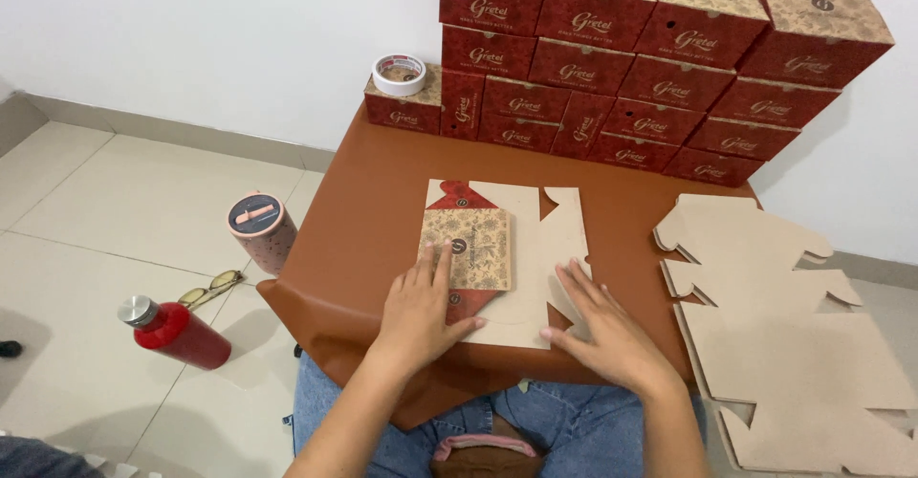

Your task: The person is folding flat cardboard templates into finished boxes and stacking them.

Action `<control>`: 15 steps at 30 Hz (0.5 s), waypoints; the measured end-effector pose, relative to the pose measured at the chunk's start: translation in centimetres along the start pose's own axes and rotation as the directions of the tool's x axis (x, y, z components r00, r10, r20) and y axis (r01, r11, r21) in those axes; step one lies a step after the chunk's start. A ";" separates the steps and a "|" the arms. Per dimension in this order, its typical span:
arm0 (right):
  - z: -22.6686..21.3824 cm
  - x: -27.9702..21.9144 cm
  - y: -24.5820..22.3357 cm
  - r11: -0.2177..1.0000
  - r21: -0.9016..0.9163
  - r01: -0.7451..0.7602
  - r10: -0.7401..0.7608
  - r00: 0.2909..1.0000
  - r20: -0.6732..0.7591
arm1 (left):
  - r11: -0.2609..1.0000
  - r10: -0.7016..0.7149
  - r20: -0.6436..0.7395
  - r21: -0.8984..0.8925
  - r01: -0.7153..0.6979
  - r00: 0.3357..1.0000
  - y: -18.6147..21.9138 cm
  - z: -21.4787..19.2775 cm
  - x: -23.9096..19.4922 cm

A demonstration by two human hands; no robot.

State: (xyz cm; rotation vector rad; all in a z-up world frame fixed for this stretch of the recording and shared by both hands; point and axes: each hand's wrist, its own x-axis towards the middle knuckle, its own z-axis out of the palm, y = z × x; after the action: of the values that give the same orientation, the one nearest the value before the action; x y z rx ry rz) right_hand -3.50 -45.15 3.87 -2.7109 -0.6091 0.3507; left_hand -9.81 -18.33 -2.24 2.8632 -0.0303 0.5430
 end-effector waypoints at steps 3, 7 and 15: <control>0.9 -1.8 1.6 0.998 0.013 0.055 -0.054 0.999 -0.004 | 0.993 -0.089 0.083 -0.070 0.095 0.993 0.1 -2.3 0.4; 1.1 -2.6 2.3 0.988 0.056 0.144 -0.138 0.986 -0.098 | 0.927 -0.224 0.120 -0.281 0.249 0.967 0.9 -7.3 0.5; 1.5 -2.1 3.7 0.978 0.166 0.127 -0.079 0.960 -0.268 | 0.877 -0.471 -0.318 -0.068 0.475 0.823 -3.9 -5.6 -0.8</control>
State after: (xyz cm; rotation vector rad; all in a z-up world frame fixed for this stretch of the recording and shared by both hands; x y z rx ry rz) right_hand -4.46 -48.87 1.42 -2.4826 -0.6073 0.0192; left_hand -12.32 -13.30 1.75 2.6011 0.7242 0.8891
